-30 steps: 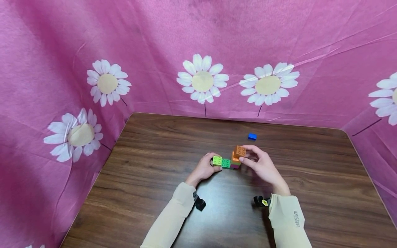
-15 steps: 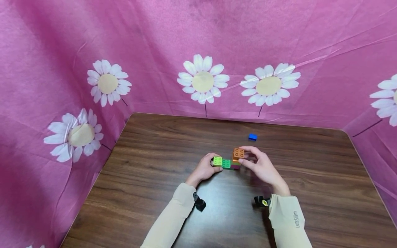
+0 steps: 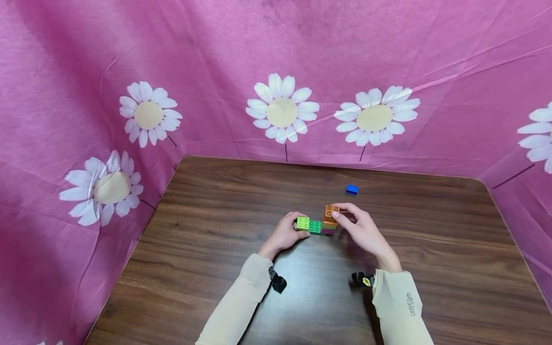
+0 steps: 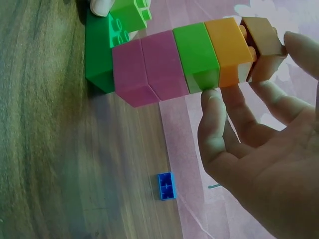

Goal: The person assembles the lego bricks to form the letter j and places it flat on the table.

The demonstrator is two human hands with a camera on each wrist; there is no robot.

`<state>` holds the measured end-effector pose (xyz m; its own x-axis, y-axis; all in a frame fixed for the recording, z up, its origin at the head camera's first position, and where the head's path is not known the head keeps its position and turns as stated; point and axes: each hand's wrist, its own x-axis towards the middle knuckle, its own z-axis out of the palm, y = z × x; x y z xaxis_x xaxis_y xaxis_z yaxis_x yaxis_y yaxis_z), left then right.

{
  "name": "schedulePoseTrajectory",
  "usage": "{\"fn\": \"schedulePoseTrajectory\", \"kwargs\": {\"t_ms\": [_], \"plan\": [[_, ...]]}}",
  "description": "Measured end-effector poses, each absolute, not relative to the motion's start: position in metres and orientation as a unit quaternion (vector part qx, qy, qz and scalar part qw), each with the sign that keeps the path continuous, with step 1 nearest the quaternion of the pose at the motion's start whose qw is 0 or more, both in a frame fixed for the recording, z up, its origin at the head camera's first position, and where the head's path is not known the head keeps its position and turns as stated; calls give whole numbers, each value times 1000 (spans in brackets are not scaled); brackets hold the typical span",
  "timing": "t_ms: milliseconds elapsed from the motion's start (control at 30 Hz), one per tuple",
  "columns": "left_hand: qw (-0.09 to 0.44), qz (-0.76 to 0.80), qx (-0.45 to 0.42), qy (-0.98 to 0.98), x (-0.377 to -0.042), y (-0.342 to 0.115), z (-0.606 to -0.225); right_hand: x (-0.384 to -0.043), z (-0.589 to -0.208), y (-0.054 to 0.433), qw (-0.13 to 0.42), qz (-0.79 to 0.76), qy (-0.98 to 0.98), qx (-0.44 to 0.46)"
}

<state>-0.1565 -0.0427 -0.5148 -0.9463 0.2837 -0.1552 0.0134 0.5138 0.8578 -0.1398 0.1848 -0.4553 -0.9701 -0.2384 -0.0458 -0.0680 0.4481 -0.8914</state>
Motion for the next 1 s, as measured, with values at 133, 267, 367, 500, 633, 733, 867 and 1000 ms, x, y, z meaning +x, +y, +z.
{"fn": "schedulePoseTrajectory", "kwargs": {"t_ms": [133, 267, 367, 500, 633, 733, 867, 1000], "plan": [[141, 485, 85, 859, -157, -42, -515, -141, -455, 184, 78, -525, 843, -87], [141, 486, 86, 858, -157, -42, -514, -141, -453, 182, 76, -527, 842, -84], [140, 485, 87, 859, -157, -43, -514, -140, -453, 181, 78, -511, 851, -90], [140, 484, 87, 859, -157, -43, -514, -138, -452, 180, 84, -495, 858, -103], [140, 486, 86, 858, -157, -43, -514, -138, -452, 179, 84, -500, 854, -115], [141, 485, 85, 859, -157, -43, -514, -139, -452, 181, 92, -497, 853, -129], [143, 485, 85, 858, -157, -42, -515, -141, -450, 186, 112, -485, 854, -152], [141, 487, 84, 858, -157, -42, -515, -144, -449, 192, 133, -475, 852, -179]]}}
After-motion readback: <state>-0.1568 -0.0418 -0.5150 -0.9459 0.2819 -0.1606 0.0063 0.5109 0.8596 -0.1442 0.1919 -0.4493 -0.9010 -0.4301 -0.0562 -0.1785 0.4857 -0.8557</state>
